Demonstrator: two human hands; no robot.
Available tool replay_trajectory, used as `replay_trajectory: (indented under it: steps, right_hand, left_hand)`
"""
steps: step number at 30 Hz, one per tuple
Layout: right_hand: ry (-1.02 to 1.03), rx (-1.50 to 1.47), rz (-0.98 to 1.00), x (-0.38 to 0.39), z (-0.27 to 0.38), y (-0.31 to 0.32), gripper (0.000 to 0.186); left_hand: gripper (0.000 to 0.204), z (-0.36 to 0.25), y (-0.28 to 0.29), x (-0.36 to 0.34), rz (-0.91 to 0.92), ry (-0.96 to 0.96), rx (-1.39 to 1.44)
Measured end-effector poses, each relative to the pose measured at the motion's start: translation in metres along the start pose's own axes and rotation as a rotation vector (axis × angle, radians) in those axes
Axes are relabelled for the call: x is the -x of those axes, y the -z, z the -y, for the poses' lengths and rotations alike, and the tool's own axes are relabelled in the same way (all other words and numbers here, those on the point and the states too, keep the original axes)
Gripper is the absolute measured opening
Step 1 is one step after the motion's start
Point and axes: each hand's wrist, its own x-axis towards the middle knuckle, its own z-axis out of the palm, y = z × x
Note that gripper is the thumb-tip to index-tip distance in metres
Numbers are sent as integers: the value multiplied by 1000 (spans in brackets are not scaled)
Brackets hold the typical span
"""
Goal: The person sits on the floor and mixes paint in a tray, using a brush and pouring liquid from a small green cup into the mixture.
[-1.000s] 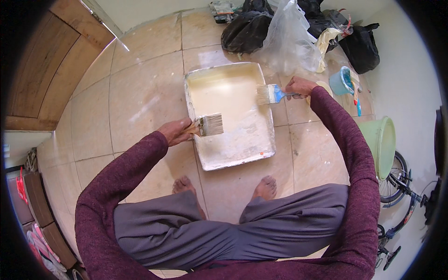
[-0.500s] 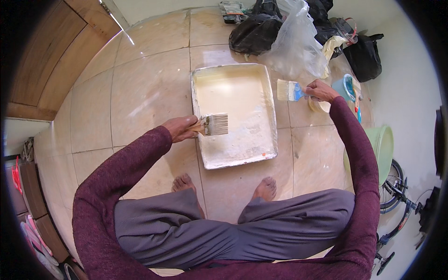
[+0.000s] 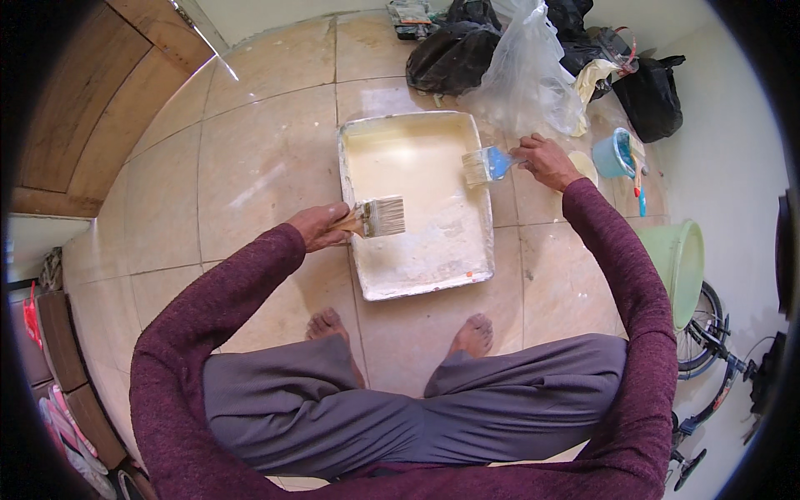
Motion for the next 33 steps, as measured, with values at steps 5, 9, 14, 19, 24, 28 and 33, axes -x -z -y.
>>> replay_trajectory:
  steps: [5, 9, 14, 19, 24, 28, 33]
  right_hand:
    - [-33, 67, 29, 2, -7, 4, 28]
    - [-31, 112, 28, 6, -10, 8, 28]
    - [-61, 172, 51, 17, -18, 19, 28]
    - [-134, -13, -36, 49, -32, 27, 24]
    - [-475, -632, 48, 80, -33, 26, 25]
    - [-725, -1107, 107, 85, -17, 30, 36]
    - [-752, -1373, 124, 89, -8, 34, 36]
  left_hand:
    - [25, 12, -6, -3, -16, -13, -30]
    - [25, 9, -3, -3, 3, -13, -65]
    - [25, 6, -3, -2, -7, -38, 8]
    - [23, 6, -2, -2, -11, -38, -18]
    - [26, 7, -1, -1, 3, -33, -127]
    - [30, 5, 0, 1, 31, -2, -92]
    - [28, 6, -1, -4, 43, -15, -41]
